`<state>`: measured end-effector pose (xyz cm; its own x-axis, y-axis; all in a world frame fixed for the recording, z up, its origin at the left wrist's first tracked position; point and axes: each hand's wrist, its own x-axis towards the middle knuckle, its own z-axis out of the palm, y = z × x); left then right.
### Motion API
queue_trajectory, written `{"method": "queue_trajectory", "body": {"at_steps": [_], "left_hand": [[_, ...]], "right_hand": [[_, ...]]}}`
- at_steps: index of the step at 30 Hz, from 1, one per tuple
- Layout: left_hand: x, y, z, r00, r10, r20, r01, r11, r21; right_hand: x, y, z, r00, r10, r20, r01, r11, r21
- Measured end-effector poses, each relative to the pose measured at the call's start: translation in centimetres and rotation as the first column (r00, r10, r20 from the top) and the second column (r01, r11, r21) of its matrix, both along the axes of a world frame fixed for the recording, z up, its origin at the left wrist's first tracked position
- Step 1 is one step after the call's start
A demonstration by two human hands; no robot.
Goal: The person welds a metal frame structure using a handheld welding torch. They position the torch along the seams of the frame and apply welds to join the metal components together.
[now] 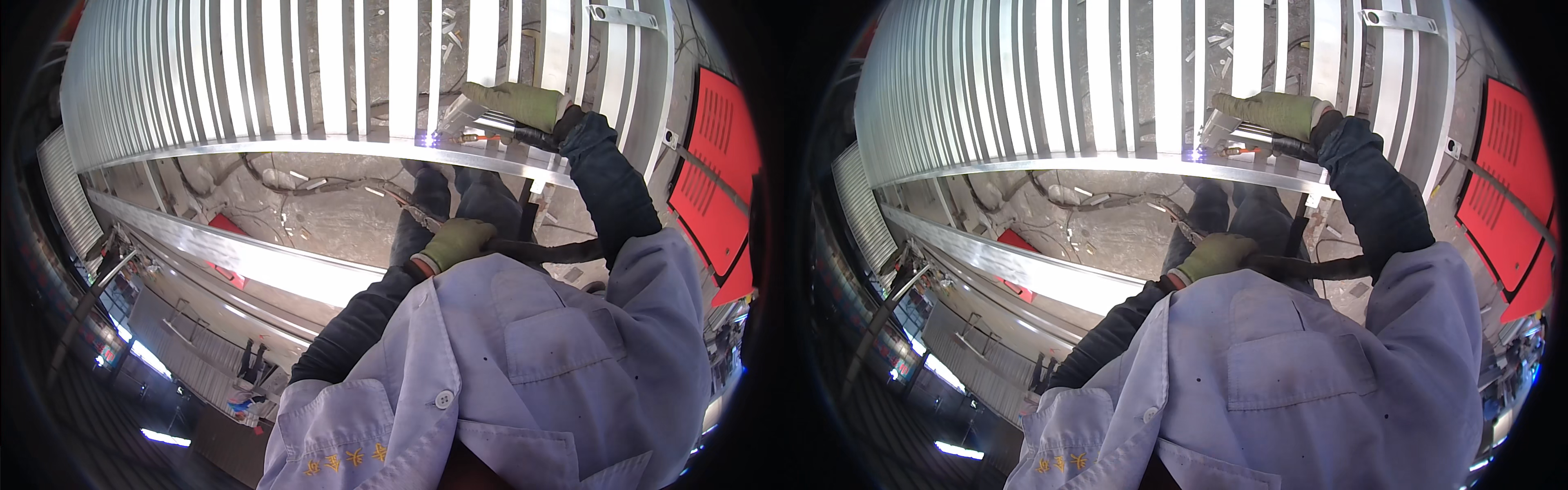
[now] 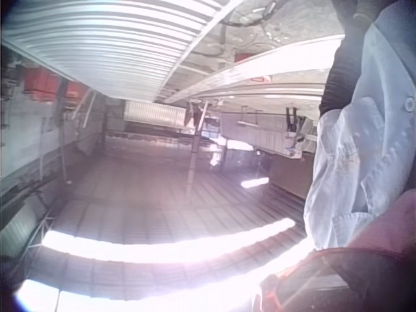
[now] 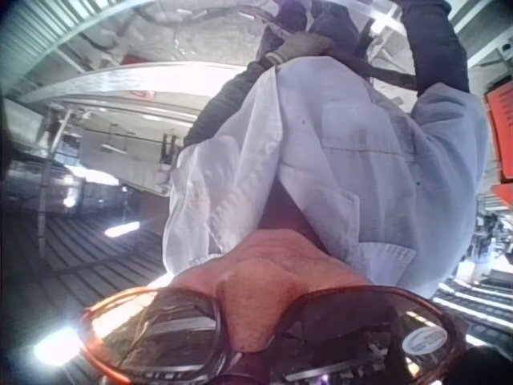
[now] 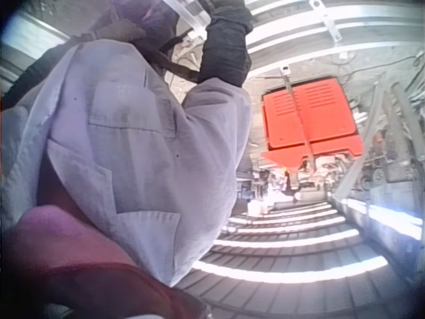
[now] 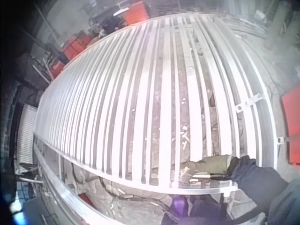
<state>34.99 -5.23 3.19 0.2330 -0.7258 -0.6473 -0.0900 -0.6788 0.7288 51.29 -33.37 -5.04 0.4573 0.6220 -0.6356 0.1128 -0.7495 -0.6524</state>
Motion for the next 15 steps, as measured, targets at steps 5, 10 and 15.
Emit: {"method": "queue_trajectory", "body": {"at_steps": [5, 10, 15], "left_hand": [[-0.1, 0.2, -0.4, 1.0, -0.01, 0.011, 0.01, 1.0, -0.013], [0.0, -0.1, -0.3, 1.0, -0.017, 0.004, 0.017, 1.0, -0.02], [-0.5, 0.4, -1.3, 1.0, -0.004, 0.011, 0.004, 1.0, -0.028]], "right_hand": [[1.3, 0.9, 5.6, 0.945, -0.231, -0.232, 0.219, 0.973, -0.076], [0.2, 0.5, 5.4, 0.893, -0.391, -0.222, 0.398, 0.917, -0.014], [0.6, 0.4, 5.5, 0.873, -0.402, -0.276, 0.402, 0.914, -0.061]]}}
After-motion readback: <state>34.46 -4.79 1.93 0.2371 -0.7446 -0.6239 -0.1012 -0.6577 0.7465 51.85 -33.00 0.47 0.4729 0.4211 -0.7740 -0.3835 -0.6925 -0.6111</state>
